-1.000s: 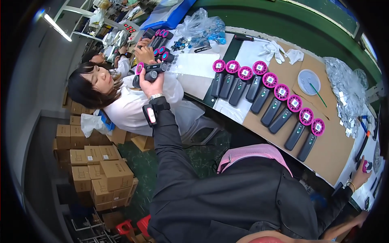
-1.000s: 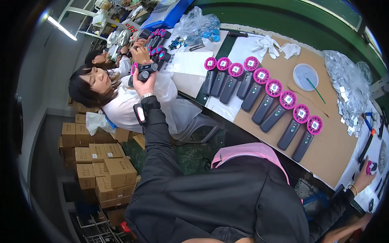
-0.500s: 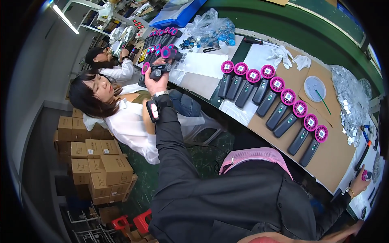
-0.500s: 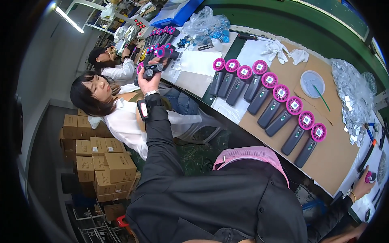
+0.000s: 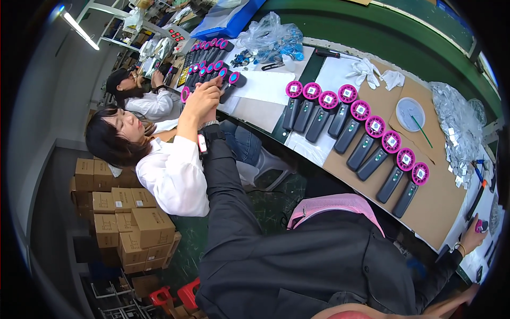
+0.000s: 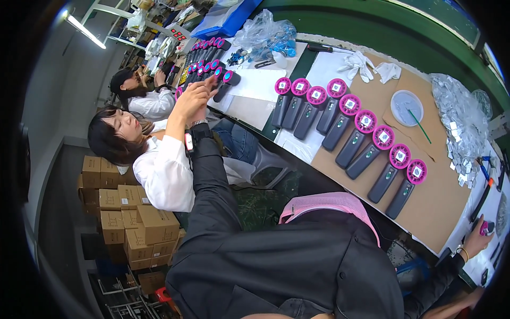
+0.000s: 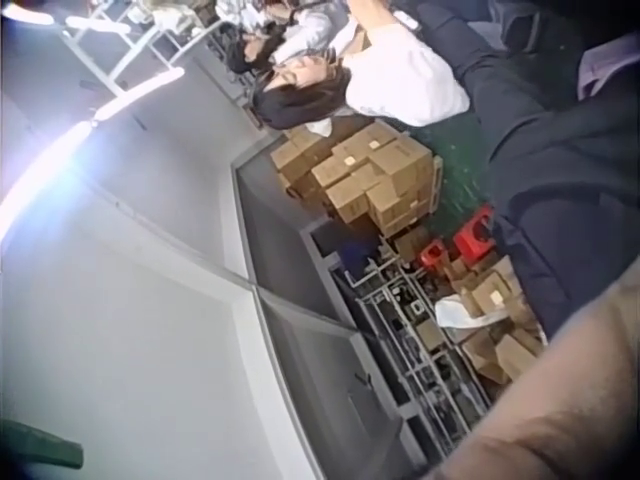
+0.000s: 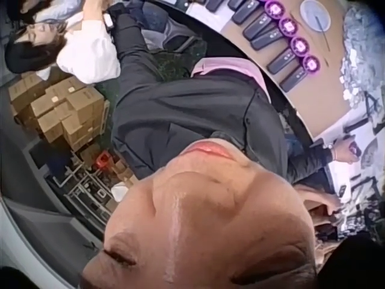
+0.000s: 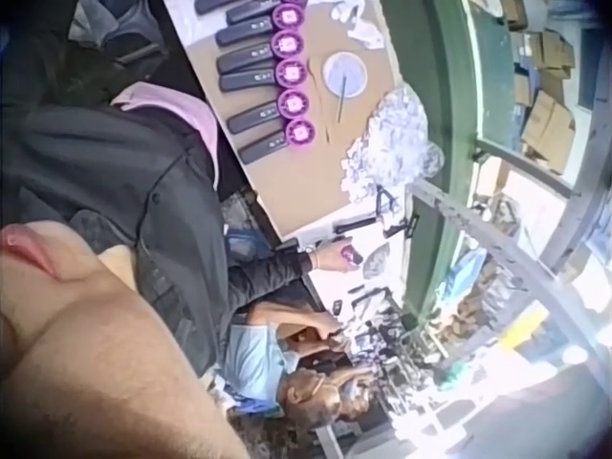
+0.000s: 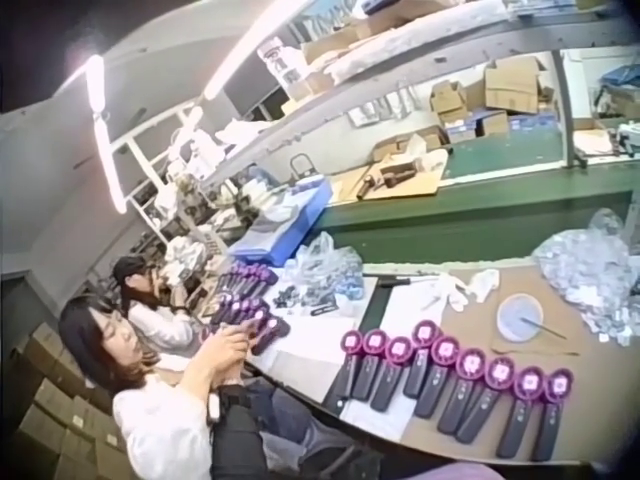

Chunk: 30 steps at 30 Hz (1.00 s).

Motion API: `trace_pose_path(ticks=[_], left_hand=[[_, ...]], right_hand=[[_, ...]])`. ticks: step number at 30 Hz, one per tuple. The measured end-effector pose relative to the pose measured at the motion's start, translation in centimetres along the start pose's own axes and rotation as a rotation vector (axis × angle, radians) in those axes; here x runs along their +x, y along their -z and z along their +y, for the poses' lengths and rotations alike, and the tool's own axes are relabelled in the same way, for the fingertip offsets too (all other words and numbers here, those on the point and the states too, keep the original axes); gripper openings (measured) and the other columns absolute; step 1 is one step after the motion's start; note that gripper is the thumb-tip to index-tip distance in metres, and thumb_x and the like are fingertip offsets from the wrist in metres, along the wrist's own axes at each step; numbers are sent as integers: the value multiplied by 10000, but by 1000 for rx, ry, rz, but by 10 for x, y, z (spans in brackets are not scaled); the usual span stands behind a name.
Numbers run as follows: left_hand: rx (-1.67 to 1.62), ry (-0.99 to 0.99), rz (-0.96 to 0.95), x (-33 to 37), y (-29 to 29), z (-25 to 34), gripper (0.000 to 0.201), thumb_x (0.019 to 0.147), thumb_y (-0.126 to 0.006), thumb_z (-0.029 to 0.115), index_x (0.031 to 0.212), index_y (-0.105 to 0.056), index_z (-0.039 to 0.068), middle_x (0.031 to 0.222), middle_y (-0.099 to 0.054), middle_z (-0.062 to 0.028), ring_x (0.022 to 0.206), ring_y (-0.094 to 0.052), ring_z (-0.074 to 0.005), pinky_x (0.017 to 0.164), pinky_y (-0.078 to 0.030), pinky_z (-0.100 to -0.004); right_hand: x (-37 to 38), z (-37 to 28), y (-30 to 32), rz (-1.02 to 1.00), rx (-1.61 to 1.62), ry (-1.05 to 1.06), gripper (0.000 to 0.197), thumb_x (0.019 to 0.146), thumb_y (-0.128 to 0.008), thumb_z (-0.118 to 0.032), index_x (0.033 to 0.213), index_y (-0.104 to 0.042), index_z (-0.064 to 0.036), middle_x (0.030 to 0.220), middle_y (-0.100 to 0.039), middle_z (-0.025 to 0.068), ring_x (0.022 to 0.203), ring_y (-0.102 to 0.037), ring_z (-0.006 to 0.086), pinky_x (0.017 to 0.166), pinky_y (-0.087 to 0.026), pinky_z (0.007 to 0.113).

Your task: The person applies a substance to hair dryers with a stick, presses small square components onto the dryers, and wipes them with a cloth. They then pick up and turn over the hair dryers to wipe the opposite side before setting them back down.

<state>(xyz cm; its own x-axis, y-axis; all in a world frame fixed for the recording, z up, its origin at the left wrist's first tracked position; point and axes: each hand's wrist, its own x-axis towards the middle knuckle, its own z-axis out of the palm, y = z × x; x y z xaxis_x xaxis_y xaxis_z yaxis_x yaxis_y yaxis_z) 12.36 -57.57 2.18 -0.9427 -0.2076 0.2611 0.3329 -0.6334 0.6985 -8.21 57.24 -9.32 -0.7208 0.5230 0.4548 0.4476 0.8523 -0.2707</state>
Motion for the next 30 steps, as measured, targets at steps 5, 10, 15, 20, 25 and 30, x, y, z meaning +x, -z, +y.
trace_pose_path(ticks=[5, 10, 15, 20, 25, 30], left_hand=[[-397, -93, 201, -1, -22, -33, 440, 1060, -495, 401, 1303, -619, 56, 1259, -632, -130, 1173, -591, -322, 1008, -491, -494], [-312, -151, 410, 16, -58, -42, 406, 1023, -551, 399, 1245, -596, 62, 1146, -614, -79, 1086, -588, -288, 969, -498, -449], [-475, 523, 535, 20, -24, -10, 258, 993, -589, 353, 1123, -646, 137, 1119, -603, -97, 1024, -601, -229, 827, -538, -447], [176, -121, 292, -24, 28, 37, 768, 895, -655, 493, 1485, -563, 10, 1439, -601, -122, 1314, -564, -341, 1130, -454, -486], [-72, 40, 102, 18, 25, 17, 893, 878, -665, 555, 1515, -509, -51, 1542, -552, -173, 1426, -508, -345, 1201, -409, -508], [-238, -193, 25, 34, -30, -14, 786, 955, -647, 471, 1489, -502, -87, 1537, -561, -226, 1438, -509, -361, 1223, -393, -507]], right_hand=[[3, 16, -6, 8, 33, 0, 1069, 861, -759, -733, 1513, -528, 82, 1423, -619, 366, 1322, -598, 524, 1147, -470, 539], [2, 53, -13, -10, 13, -11, 1065, 868, -771, -708, 1493, -526, 120, 1436, -603, 376, 1304, -611, 526, 1140, -474, 541], [18, 89, -35, -71, -323, 332, 921, 922, -780, -604, 1504, -539, 67, 1429, -573, 415, 1304, -588, 557, 1082, -508, 557], [-11, -32, -1, 10, 32, 4, 1114, 820, -844, -665, 1494, -497, 152, 1392, -614, 398, 1347, -578, 496, 1140, -464, 499], [-16, -44, 33, -8, -5, -85, 1138, 795, -861, -669, 1504, -492, 141, 1397, -620, 384, 1331, -591, 489, 1124, -482, 494], [-13, -33, 28, 15, -3, -73, 1106, 799, -871, -616, 1524, -474, 118, 1395, -621, 372, 1331, -580, 504, 1125, -483, 505]])
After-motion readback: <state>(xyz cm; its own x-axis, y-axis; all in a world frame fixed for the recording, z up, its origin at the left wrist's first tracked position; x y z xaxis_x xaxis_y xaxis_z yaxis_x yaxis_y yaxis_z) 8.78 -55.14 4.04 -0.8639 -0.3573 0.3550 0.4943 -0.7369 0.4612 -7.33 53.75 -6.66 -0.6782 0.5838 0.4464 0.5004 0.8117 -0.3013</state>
